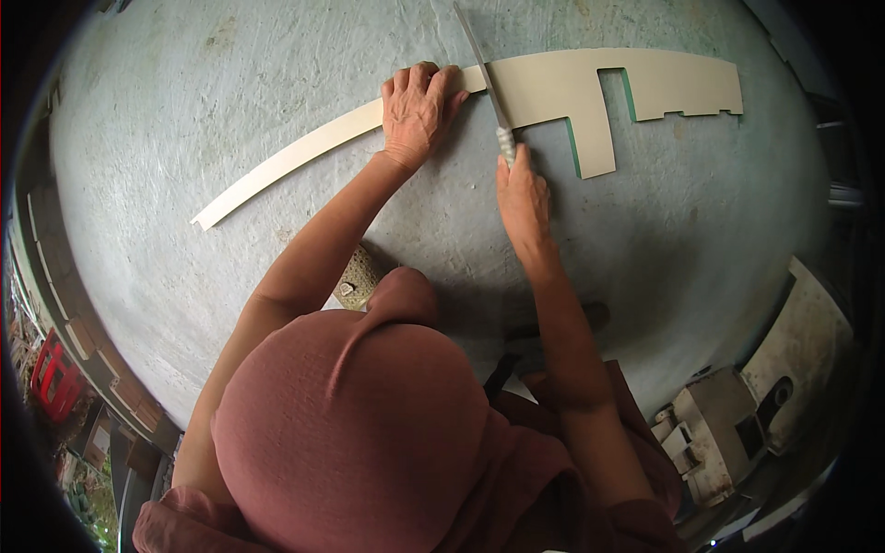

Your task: The person cuts a strip of green-painted wood with a hand saw.

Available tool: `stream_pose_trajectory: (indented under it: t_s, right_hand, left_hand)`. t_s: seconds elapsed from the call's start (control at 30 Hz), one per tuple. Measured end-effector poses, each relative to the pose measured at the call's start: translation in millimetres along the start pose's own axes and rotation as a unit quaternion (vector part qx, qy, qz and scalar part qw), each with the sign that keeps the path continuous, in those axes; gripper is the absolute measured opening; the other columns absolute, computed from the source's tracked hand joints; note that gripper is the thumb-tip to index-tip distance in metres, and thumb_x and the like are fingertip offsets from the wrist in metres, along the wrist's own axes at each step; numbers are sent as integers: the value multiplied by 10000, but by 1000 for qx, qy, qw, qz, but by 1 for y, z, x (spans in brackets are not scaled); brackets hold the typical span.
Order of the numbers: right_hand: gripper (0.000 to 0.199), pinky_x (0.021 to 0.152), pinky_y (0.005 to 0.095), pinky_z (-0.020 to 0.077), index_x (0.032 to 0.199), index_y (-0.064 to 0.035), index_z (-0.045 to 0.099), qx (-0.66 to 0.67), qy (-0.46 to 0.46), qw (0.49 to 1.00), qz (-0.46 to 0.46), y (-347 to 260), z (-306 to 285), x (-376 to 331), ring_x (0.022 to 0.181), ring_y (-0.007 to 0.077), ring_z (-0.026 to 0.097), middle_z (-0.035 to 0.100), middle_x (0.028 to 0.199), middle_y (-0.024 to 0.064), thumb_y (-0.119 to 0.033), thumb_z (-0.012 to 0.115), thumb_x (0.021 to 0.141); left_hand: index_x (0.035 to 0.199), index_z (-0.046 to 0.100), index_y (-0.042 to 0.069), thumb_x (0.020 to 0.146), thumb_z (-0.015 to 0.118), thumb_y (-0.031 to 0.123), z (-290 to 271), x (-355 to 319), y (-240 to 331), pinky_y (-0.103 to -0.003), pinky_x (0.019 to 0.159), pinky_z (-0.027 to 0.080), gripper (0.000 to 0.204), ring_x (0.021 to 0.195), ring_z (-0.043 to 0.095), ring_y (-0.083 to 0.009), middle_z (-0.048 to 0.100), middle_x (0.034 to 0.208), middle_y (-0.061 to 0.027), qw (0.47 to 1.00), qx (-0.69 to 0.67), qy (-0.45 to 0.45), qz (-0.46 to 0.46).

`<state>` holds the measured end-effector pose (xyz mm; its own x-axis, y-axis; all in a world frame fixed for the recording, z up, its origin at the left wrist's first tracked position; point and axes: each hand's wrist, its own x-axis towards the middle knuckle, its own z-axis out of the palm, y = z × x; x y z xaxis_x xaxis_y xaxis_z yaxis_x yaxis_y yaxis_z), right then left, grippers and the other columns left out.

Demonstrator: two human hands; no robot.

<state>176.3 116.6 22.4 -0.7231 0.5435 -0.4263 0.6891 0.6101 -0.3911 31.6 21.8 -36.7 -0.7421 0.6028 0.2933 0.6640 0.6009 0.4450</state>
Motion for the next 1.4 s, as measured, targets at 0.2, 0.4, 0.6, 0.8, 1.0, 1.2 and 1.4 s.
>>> stream_pose_trajectory:
  t_s: [0.2,0.4,0.6,0.8,1.0,1.2,1.4]
  right_hand:
    - [221,643,503,471,1020,-14,423,5,13,1000,19,17,4,-32,723,425,597,613,752,236,-212,448,925]
    - [234,643,502,474,1047,-18,415,6,-7,1000,1,0,-3,2,729,424,598,617,764,229,-200,469,911]
    - [240,639,493,480,1052,-15,407,-19,-20,999,21,18,-2,-36,730,421,602,617,771,233,-204,464,915]
    - [250,634,496,478,1060,-21,407,-7,-3,1000,2,3,-3,-1,730,417,604,620,769,232,-217,463,915]
    - [225,652,502,478,1037,-28,404,-26,-13,999,23,20,1,-38,741,421,606,622,783,238,-223,443,930]
    - [236,638,494,488,1057,-38,408,-10,1,1000,-19,3,-2,-1,727,420,610,621,759,239,-230,452,927]
    - [207,629,498,492,1030,-37,412,-15,8,1000,18,23,2,-35,725,419,611,616,751,245,-207,460,922]
  left_hand:
    - [1112,547,182,807,619,312,-2,-2,-3,-387,818,359,340,943,473,-253,524,1032,-44,1000,11,-4,-3]
    - [1112,548,183,805,620,319,1,-1,-1,-388,823,360,343,948,473,-250,524,1032,-46,1000,9,2,4]
    - [1112,546,185,803,624,312,-2,-3,-3,-386,822,360,343,945,473,-249,523,1030,-49,1000,14,0,-2]
    - [1088,548,167,804,618,329,1,0,1,-382,818,351,335,950,471,-254,520,1029,-55,1000,9,2,6]
    - [1125,541,190,795,626,351,-2,-4,-5,-383,840,348,377,961,469,-244,513,1041,-40,1000,11,-5,-3]
    - [1126,545,191,801,617,360,-2,0,0,-383,840,348,374,964,471,-240,515,1043,-39,1000,16,-11,1]
    - [1104,543,172,795,623,353,-1,-2,-3,-388,816,355,367,950,473,-257,524,1026,-52,1000,3,3,5]
